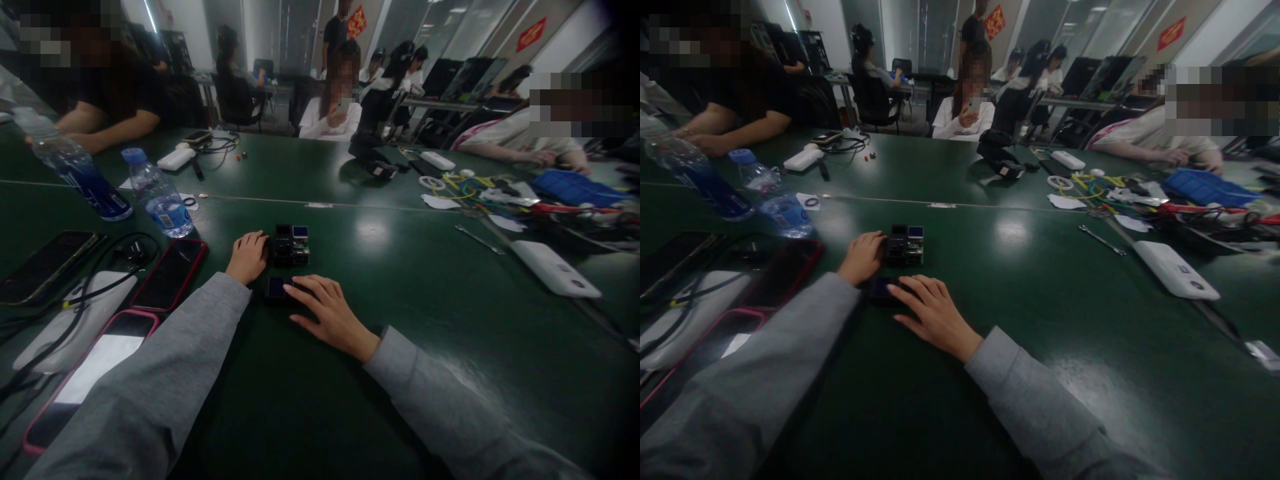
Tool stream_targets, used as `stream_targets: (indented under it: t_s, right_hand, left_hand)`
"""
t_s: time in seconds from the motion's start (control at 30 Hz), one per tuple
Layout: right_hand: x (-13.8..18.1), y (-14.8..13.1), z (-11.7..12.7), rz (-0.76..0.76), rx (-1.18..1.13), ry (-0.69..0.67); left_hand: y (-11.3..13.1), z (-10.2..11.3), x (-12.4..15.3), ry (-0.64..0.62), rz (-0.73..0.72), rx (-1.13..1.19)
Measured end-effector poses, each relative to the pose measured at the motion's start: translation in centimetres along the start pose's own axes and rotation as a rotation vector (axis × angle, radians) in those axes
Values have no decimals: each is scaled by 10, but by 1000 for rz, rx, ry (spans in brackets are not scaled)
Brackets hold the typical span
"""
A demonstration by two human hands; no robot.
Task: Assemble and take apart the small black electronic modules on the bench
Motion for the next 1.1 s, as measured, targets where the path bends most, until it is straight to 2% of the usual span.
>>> stream_targets:
  t_s: [0.2, 0.37, 0.63, 0.87, 1.1]
  right_hand:
    - [0, 25, 13, -211, -155, 210]
    - [0, 37, 9, -293, -248, 230]
    - [-1, 42, 11, -341, -382, 244]
    - [1, 45, 14, -366, -409, 286]
    - [-3, 66, 16, -346, -434, 321]
  left_hand:
    - [-1, -2, -1, -14, -1, 9]
    - [-3, -4, -2, -28, 0, -4]
    - [0, -1, -1, -36, -2, -9]
    - [1, 1, -1, -44, -38, -16]
    - [6, 6, -4, -13, -88, 56]
Point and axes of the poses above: each hand's wrist, its own x-axis away from the middle knuckle, its own z-axis out of the back of the hand, y = z × x, the point moved 7 cm from there along -x, towards the middle knuckle, and after that the axes turned 4 degrees about -z, right-handed, at the moved point
